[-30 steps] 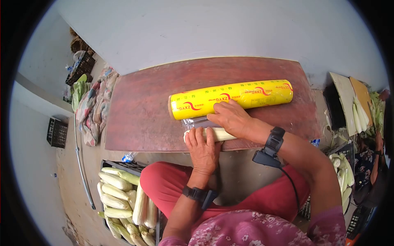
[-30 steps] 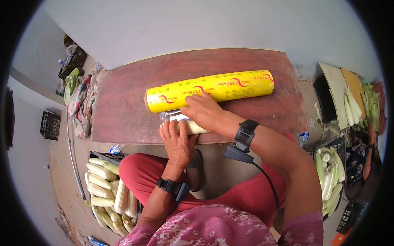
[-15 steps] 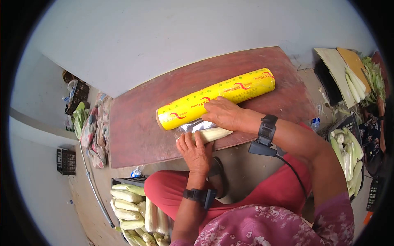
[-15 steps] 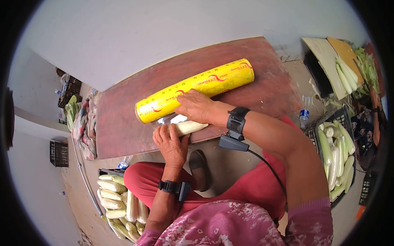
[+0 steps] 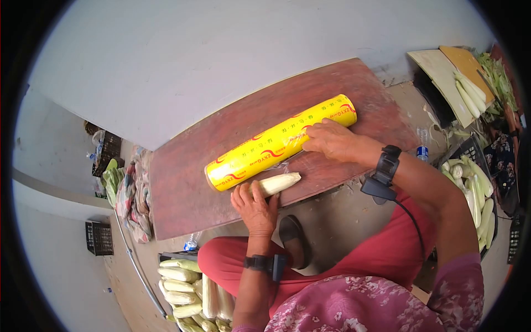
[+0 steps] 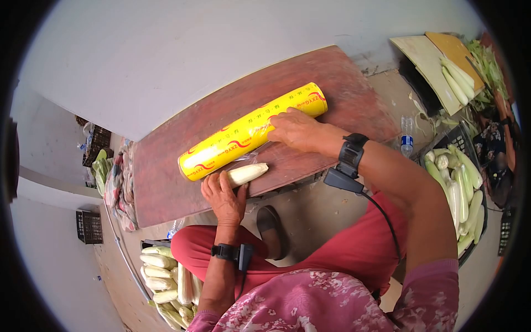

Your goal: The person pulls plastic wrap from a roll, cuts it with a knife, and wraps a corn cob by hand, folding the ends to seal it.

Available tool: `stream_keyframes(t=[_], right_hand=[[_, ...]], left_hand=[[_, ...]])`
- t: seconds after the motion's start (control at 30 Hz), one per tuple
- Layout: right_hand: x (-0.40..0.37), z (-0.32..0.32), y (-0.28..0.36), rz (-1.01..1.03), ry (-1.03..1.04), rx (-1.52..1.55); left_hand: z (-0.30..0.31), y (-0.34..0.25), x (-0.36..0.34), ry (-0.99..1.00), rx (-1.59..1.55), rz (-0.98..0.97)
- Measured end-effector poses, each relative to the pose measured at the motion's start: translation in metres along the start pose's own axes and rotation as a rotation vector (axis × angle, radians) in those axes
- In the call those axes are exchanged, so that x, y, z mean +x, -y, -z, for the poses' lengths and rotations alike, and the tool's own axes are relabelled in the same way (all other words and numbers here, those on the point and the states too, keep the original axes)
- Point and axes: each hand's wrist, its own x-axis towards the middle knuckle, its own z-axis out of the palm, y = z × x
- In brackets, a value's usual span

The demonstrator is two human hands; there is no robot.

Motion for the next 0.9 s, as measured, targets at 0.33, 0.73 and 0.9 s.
stream_keyframes(t=[0.33, 0.73, 0.9], right_hand=[[-0.065, 0.035, -0.048, -0.308, 0.129, 0.062], [-0.126, 0.008, -0.114, -0.639, 0.068, 0.418], [-0.122, 0.006, -0.099, -0.624, 0.061, 0.015]], left_hand=[[-0.002, 0.008, 0.011, 0.032, 0.024, -0.036], [0.009, 0.009, 0.023, 0.137, 0.075, -0.049], [0.012, 0.011, 0.023, 0.174, 0.092, -0.077]])
